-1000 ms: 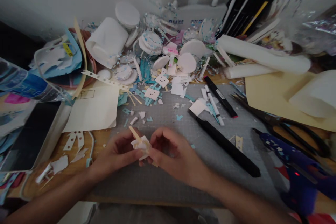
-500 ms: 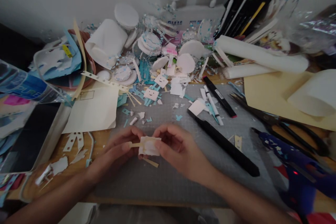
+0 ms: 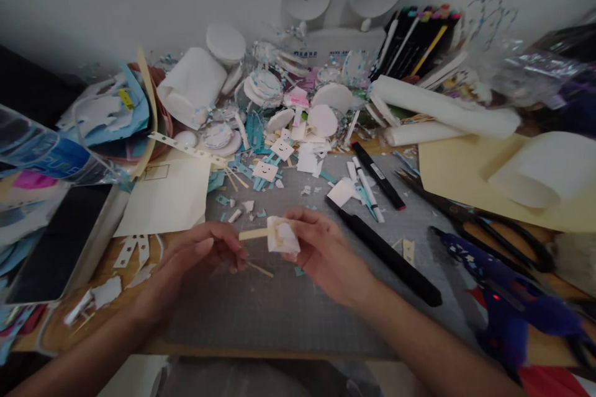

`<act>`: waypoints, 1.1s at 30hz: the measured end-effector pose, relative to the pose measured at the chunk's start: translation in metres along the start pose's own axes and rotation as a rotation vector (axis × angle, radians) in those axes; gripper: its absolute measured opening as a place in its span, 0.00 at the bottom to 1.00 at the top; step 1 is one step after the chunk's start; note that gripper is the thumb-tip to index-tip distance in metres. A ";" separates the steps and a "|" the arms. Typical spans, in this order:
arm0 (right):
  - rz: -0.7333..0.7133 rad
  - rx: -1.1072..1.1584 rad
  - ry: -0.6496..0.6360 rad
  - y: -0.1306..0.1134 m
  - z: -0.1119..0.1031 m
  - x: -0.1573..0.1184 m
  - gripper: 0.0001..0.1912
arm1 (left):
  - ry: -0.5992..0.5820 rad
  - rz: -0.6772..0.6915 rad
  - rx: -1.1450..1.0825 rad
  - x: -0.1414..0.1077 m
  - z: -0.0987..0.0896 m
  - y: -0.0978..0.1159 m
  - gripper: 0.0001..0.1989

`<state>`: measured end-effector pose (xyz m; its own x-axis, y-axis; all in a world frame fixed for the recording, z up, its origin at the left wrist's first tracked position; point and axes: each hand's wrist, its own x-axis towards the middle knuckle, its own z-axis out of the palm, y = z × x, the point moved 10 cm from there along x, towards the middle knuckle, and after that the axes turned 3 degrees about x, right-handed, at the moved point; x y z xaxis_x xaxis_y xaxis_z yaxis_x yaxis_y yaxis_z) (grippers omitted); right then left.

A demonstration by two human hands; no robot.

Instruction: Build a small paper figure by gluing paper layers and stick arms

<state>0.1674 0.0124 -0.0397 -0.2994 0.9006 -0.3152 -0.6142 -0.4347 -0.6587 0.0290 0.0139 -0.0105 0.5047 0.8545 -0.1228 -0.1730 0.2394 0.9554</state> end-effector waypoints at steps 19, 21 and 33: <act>-0.083 0.175 -0.051 -0.019 0.001 0.005 0.12 | 0.373 0.079 0.346 -0.054 -0.051 0.050 0.09; -0.086 0.161 -0.073 -0.018 0.003 0.006 0.12 | 0.361 0.068 0.477 -0.044 -0.044 0.052 0.09; -0.106 -0.120 -0.191 -0.021 0.021 -0.007 0.15 | 0.495 0.339 1.215 -0.030 -0.037 0.099 0.10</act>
<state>0.1675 0.0150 -0.0089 -0.3778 0.9190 -0.1124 -0.5618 -0.3240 -0.7612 -0.0344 0.0290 0.0777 0.1877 0.9261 0.3274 0.7530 -0.3497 0.5574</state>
